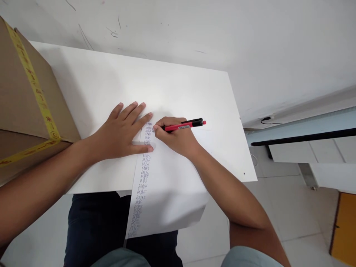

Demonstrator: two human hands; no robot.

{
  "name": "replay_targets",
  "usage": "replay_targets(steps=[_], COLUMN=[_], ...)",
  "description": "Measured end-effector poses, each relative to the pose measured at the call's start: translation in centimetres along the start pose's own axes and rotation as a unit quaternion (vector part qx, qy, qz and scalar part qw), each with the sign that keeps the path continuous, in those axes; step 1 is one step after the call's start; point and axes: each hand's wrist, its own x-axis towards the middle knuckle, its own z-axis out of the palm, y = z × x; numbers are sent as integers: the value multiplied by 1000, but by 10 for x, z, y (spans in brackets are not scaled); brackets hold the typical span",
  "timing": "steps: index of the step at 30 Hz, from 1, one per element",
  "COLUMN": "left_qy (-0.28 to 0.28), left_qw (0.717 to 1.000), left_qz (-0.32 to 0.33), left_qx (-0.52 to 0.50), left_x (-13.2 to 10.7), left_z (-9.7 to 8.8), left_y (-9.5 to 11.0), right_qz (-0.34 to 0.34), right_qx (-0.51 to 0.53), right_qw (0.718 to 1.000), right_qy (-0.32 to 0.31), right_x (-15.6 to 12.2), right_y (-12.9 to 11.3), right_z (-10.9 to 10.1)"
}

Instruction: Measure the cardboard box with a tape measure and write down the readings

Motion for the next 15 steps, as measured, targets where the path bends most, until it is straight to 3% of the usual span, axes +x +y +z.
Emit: replay_targets(steps=[15], left_qy=[-10], left_qw=[1000], left_qz=[1], left_qx=[1], left_x=[-1], left_z=[-1], left_y=[1], right_qz=[-19], right_qx=[-17], right_qw=[1000], right_qy=[16], right_x=[-1], right_y=[-3], right_z=[1])
